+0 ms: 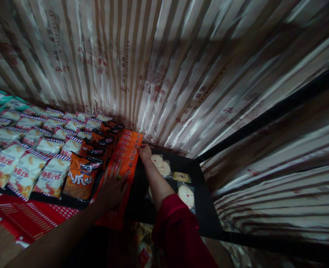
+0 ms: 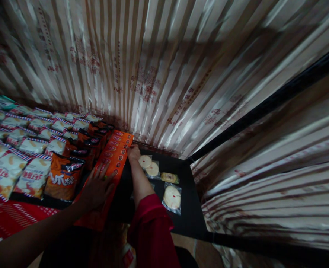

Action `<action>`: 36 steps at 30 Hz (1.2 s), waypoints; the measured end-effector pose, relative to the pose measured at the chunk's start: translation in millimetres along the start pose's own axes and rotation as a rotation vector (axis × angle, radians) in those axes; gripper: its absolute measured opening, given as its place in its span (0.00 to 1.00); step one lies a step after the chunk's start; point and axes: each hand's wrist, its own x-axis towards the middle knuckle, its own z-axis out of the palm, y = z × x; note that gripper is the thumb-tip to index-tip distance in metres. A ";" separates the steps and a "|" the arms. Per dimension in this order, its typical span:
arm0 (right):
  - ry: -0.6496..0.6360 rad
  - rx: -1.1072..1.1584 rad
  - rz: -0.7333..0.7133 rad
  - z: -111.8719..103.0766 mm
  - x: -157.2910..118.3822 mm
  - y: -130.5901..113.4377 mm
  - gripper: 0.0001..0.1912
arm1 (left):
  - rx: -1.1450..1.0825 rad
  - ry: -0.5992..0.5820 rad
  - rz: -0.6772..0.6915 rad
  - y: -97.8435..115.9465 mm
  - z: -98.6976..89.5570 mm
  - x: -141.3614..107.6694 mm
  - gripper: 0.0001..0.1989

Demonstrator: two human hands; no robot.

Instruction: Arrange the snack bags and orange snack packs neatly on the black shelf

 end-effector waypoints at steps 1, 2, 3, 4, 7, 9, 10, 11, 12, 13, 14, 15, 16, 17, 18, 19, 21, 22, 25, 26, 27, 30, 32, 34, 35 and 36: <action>-0.002 0.006 0.006 1.3 1.4 0.8 0.18 | 0.001 -0.001 0.003 0.2 -0.8 0.1 0.24; -0.005 0.011 0.014 2.6 3.0 1.8 0.19 | 0.003 -0.002 0.004 0.4 -1.4 0.2 0.24; -0.008 0.016 0.022 3.9 4.7 2.9 0.19 | 0.004 -0.004 0.004 0.6 -2.0 0.3 0.24; -0.012 0.020 0.030 5.1 6.5 3.9 0.19 | 0.006 -0.005 0.004 0.8 -2.3 0.3 0.24; -0.024 0.030 0.043 7.3 10.2 6.3 0.17 | 0.011 0.000 0.007 0.7 -1.5 0.3 0.24; -0.027 0.028 0.048 7.6 11.4 6.7 0.16 | 0.011 0.006 0.011 0.2 -0.4 0.2 0.24; -0.027 0.024 0.050 7.5 11.8 6.5 0.15 | 0.010 0.009 0.013 0.0 0.1 0.1 0.24; -0.028 0.018 0.053 7.4 12.0 6.1 0.15 | 0.008 0.013 0.014 -0.3 0.5 0.1 0.24; -0.029 0.011 0.056 7.2 12.3 5.6 0.15 | 0.005 0.017 0.014 -0.5 0.8 0.1 0.24; -0.031 0.004 0.060 7.1 12.5 5.1 0.14 | -0.001 0.022 0.012 -0.6 0.8 0.1 0.24; -0.032 -0.004 0.064 6.9 12.6 4.5 0.14 | -0.006 0.027 0.006 -0.5 0.7 0.2 0.24; -0.032 -0.013 0.069 6.6 12.6 3.8 0.13 | -0.012 0.032 0.000 -0.4 0.3 0.3 0.24; -0.032 -0.021 0.074 6.3 12.4 3.1 0.13 | -0.016 0.033 -0.005 -0.2 -0.3 0.5 0.24; -0.032 -0.029 0.080 5.9 12.1 2.3 0.13 | -0.019 0.033 -0.010 0.1 -1.0 0.7 0.23; -0.032 -0.037 0.086 5.4 11.7 1.4 0.13 | -0.020 0.032 -0.013 0.5 -2.0 1.0 0.23; -0.033 -0.045 0.091 4.7 11.2 0.4 0.13 | -0.021 0.031 -0.014 0.9 -2.9 1.3 0.23; -0.039 -0.060 0.101 3.0 10.1 -1.7 0.14 | -0.022 0.027 -0.018 1.7 -4.7 1.8 0.22; -0.043 -0.068 0.105 2.1 9.7 -2.9 0.14 | -0.023 0.025 -0.019 2.0 -5.4 2.0 0.22; -0.053 -0.091 0.111 -0.5 8.5 -6.1 0.15 | -0.024 0.019 -0.012 2.3 -5.9 2.1 0.23; -0.054 -0.097 0.111 -1.2 8.1 -7.0 0.14 | -0.024 0.021 -0.007 2.2 -5.5 1.9 0.23; -0.055 -0.102 0.111 -1.6 7.7 -7.7 0.14 | -0.022 0.024 -0.002 2.0 -4.8 1.6 0.23; -0.055 -0.113 0.110 -2.2 6.3 -8.7 0.14 | -0.009 0.037 0.012 0.8 -1.9 0.8 0.24; -0.056 -0.117 0.108 -2.2 5.6 -8.7 0.14 | -0.003 0.044 0.022 -0.1 0.3 0.3 0.24; -0.056 -0.118 0.105 -2.2 5.2 -8.2 0.15 | -0.003 0.053 0.026 -0.9 2.0 0.1 0.25; -0.055 -0.118 0.105 -2.2 5.1 -8.0 0.15 | -0.003 0.056 0.028 -1.1 2.5 0.1 0.25; -0.053 -0.118 0.106 -2.2 5.2 -7.8 0.15 | -0.002 0.059 0.028 -1.2 2.7 0.1 0.25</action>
